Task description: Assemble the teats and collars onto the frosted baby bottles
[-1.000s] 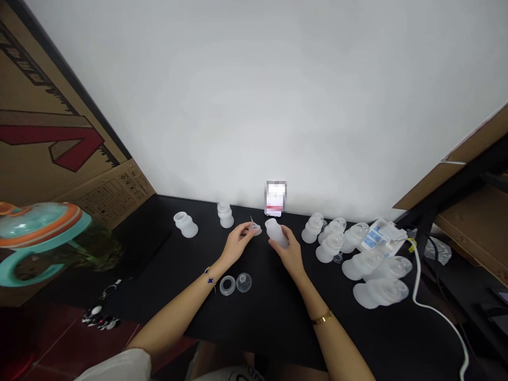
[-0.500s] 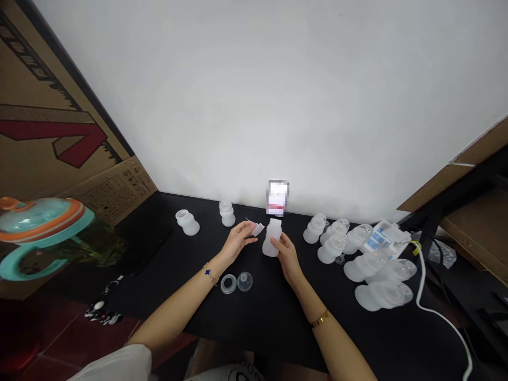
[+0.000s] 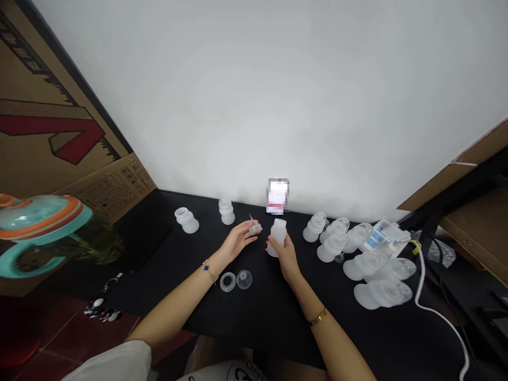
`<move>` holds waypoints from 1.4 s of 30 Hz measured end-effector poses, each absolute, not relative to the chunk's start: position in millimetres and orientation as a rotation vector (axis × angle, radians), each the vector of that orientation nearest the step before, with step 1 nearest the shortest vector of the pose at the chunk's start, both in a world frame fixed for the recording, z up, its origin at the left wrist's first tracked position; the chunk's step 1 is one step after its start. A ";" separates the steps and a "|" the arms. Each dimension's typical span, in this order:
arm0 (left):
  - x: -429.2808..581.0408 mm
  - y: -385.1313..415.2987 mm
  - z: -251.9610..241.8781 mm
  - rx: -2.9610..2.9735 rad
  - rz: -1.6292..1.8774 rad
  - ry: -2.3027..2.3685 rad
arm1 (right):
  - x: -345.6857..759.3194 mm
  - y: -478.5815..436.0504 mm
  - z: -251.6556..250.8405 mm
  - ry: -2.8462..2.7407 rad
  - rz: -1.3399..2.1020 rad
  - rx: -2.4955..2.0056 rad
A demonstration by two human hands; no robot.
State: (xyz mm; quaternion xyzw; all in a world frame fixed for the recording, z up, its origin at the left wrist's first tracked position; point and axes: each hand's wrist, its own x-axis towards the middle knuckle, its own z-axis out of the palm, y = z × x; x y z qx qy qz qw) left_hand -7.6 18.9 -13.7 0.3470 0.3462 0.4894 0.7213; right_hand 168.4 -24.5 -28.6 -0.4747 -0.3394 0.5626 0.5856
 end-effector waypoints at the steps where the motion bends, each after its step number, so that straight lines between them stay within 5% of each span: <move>1: -7.5 19.0 -13.4 0.746 1.079 0.761 | 168.2 -24.1 -28.6 -0.789 1.315 -1.105; 42: -7.4 21.1 -16.0 0.646 1.095 0.721 | 169.4 -24.2 -27.8 -0.824 1.457 -0.993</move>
